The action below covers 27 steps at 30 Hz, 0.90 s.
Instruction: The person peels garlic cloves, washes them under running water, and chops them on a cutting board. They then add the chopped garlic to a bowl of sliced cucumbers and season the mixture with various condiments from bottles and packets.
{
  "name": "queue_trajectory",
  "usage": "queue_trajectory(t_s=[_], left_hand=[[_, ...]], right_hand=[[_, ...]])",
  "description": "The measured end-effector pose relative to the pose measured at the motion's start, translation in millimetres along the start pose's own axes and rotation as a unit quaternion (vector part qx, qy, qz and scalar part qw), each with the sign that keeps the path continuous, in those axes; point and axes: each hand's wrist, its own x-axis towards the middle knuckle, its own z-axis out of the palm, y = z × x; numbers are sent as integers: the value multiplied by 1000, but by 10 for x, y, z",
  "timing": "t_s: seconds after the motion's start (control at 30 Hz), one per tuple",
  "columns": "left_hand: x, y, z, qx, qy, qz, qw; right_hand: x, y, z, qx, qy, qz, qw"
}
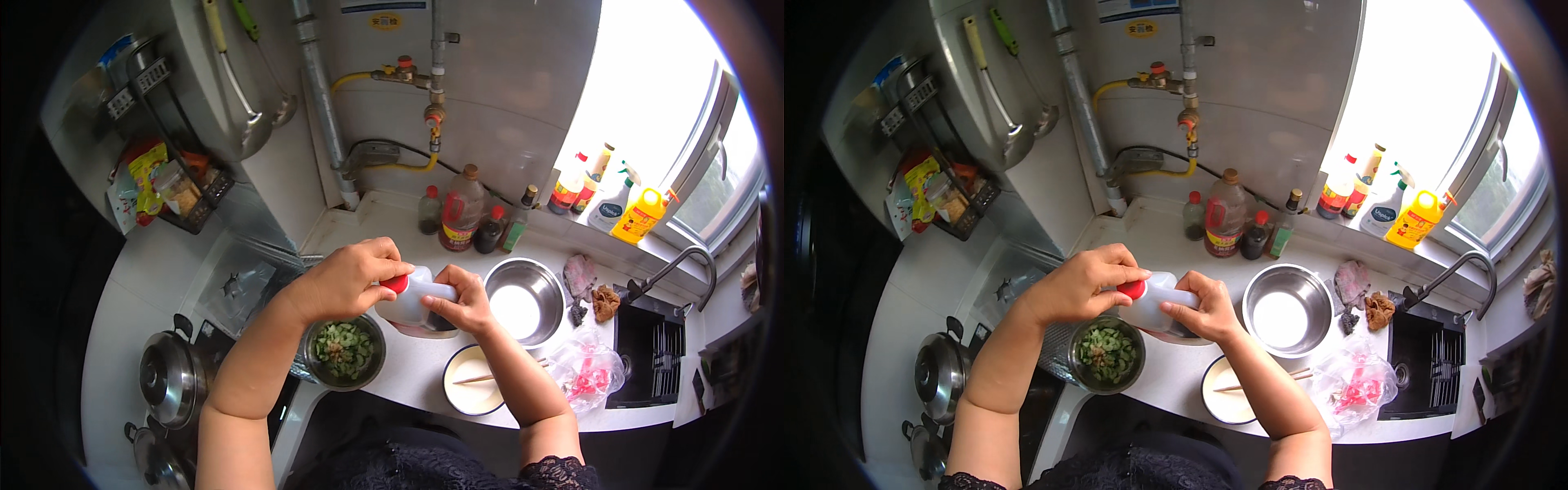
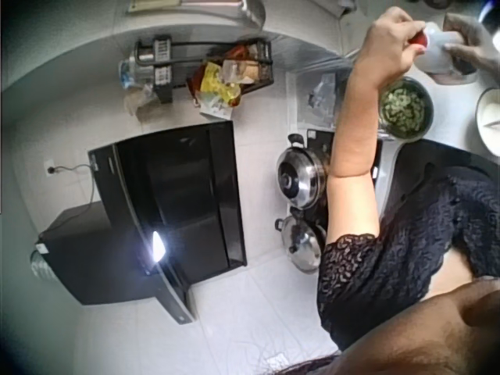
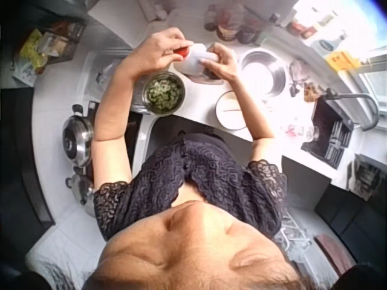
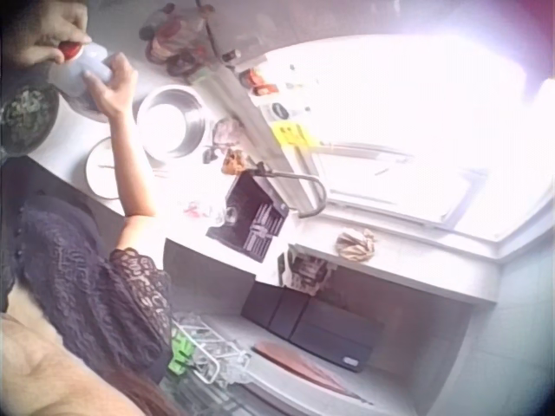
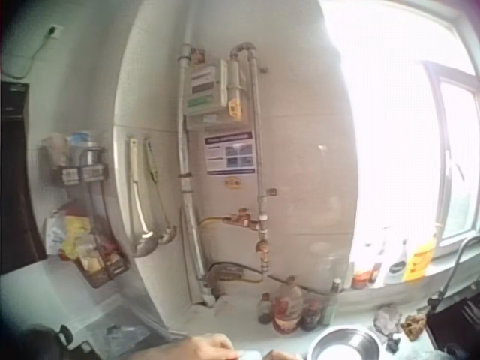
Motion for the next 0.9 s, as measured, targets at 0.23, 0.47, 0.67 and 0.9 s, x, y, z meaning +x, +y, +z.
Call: queue_trajectory(t_s=[0.23, 0.47, 0.67, 0.9], left_hand=[[991, -10, 279, 2, 78, 103, 992], [2044, -159, 1370, -152, 176, 8, 973], [2972, -501, 2469, -285, 64, -39, 956], [3709, -728, 3256, -143, 53, -68, 986]], right_hand=[[199, 344, -717, 65, 136, -25, 988], [143, 527, -2090, 24, 274, -80, 958], [131, 1093, -3156, 31, 340, -89, 936], [189, 2438, -3880, -317, 422, -134, 839]])
